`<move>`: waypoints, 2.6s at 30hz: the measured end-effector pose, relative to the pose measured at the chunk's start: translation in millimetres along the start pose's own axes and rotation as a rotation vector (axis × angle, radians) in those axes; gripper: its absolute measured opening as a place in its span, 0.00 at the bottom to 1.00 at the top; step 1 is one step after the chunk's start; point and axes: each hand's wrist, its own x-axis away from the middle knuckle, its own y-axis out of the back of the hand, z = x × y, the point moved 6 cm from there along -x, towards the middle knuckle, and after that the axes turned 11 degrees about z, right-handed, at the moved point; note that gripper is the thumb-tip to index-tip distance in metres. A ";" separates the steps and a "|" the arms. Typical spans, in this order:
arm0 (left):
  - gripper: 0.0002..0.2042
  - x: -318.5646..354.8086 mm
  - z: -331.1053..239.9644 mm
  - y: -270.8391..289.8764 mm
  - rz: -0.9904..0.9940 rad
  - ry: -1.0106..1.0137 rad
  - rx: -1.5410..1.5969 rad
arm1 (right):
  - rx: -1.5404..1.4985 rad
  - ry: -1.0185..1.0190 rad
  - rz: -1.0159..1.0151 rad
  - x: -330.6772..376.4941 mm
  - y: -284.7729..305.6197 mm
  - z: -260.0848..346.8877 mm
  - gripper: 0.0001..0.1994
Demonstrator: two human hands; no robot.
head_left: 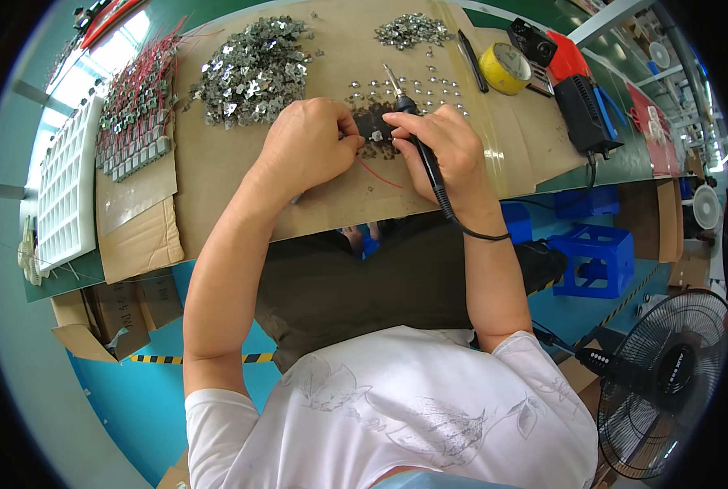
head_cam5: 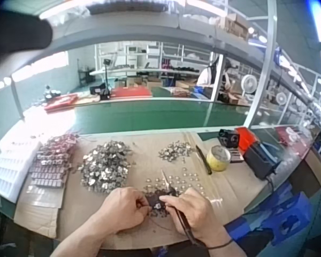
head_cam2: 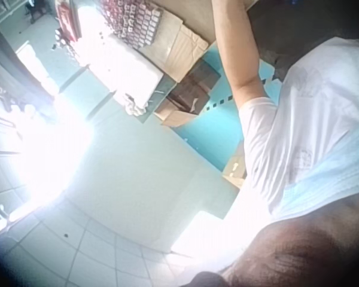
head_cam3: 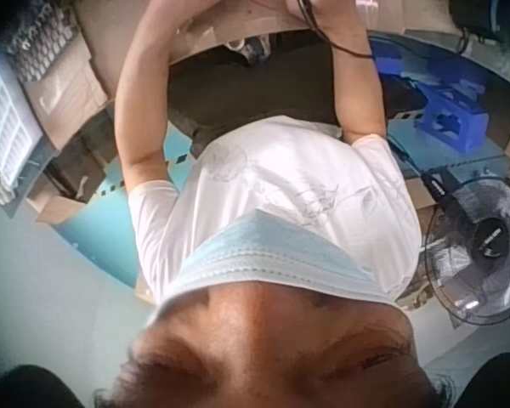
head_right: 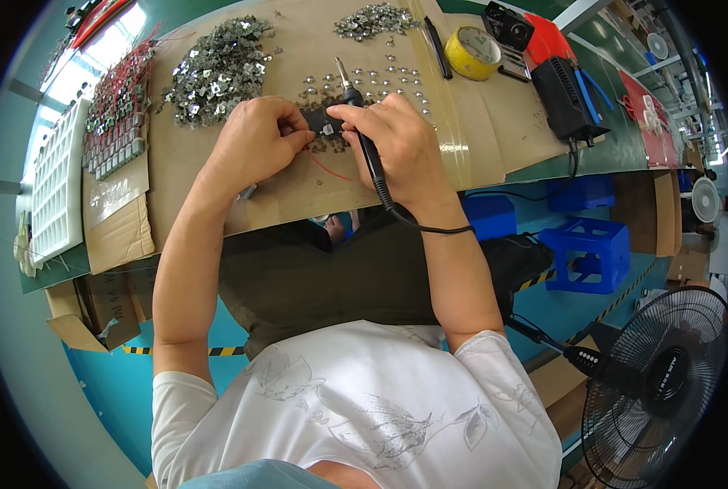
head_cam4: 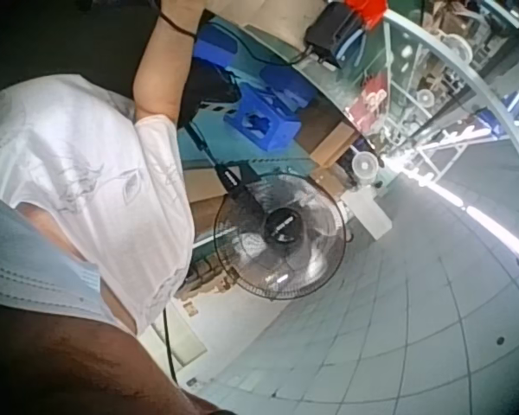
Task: Soldering small electronic components onto a board at a workbench.
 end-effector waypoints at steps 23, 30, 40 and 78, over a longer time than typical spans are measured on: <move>0.10 2.0 -1.6 1.4 0.004 0.001 0.000 | -0.034 0.001 -0.014 1.6 0.0 -1.7 0.21; 0.10 3.1 -0.8 2.4 -0.003 -0.005 0.014 | -0.026 0.011 -0.023 1.1 0.2 -0.4 0.21; 0.08 10.6 21.3 29.2 -0.025 0.133 0.086 | -0.069 -0.011 -0.015 3.1 -0.7 -3.7 0.22; 0.06 41.6 -21.5 -40.1 -0.475 0.069 0.435 | -0.572 -0.428 -0.395 74.4 16.0 -13.0 0.04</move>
